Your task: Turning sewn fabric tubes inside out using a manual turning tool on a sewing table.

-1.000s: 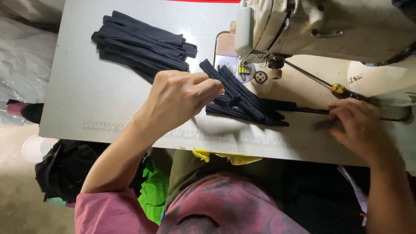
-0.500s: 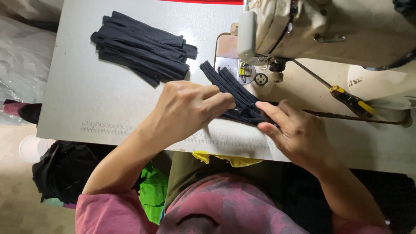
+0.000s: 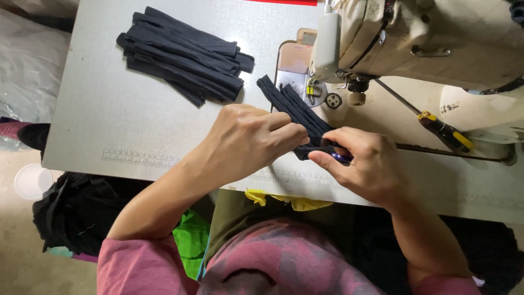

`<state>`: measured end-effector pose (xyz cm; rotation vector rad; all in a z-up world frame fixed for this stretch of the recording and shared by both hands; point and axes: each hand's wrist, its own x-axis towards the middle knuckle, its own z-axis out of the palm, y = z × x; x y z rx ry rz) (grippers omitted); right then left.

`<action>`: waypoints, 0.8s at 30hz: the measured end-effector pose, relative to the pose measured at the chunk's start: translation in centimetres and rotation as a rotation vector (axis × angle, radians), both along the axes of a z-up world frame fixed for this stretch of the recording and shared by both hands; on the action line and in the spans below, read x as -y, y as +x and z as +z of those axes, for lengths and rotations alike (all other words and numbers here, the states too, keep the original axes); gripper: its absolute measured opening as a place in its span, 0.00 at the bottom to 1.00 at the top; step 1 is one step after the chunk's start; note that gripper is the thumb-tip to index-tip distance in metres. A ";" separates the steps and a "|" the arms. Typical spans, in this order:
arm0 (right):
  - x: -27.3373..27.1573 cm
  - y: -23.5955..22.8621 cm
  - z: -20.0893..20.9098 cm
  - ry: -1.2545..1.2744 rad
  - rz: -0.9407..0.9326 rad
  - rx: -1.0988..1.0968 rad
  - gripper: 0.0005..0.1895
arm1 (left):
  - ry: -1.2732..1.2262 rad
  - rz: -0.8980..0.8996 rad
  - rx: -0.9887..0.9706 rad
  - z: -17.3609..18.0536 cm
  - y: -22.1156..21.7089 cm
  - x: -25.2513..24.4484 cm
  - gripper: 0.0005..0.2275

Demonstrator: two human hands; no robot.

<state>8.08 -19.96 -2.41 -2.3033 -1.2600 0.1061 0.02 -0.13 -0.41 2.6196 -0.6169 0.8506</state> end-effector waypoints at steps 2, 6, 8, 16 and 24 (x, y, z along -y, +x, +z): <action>-0.5 -0.1 0.3 0.032 0.017 -0.001 0.13 | -0.006 -0.008 -0.004 0.2 0.0 0.2 0.08; -0.6 -0.1 0.3 0.071 0.048 0.035 0.11 | 0.003 -0.014 0.006 0.1 0.1 0.3 0.08; -0.1 -0.1 0.5 0.045 0.029 0.041 0.11 | 0.001 -0.007 0.002 0.2 0.1 0.2 0.09; -0.4 -0.2 0.5 0.005 -0.056 0.133 0.14 | 0.003 -0.021 -0.011 0.2 0.3 0.5 0.09; -1.1 0.1 -0.1 0.034 -0.055 0.096 0.10 | -0.029 -0.036 0.010 0.8 0.0 0.0 0.07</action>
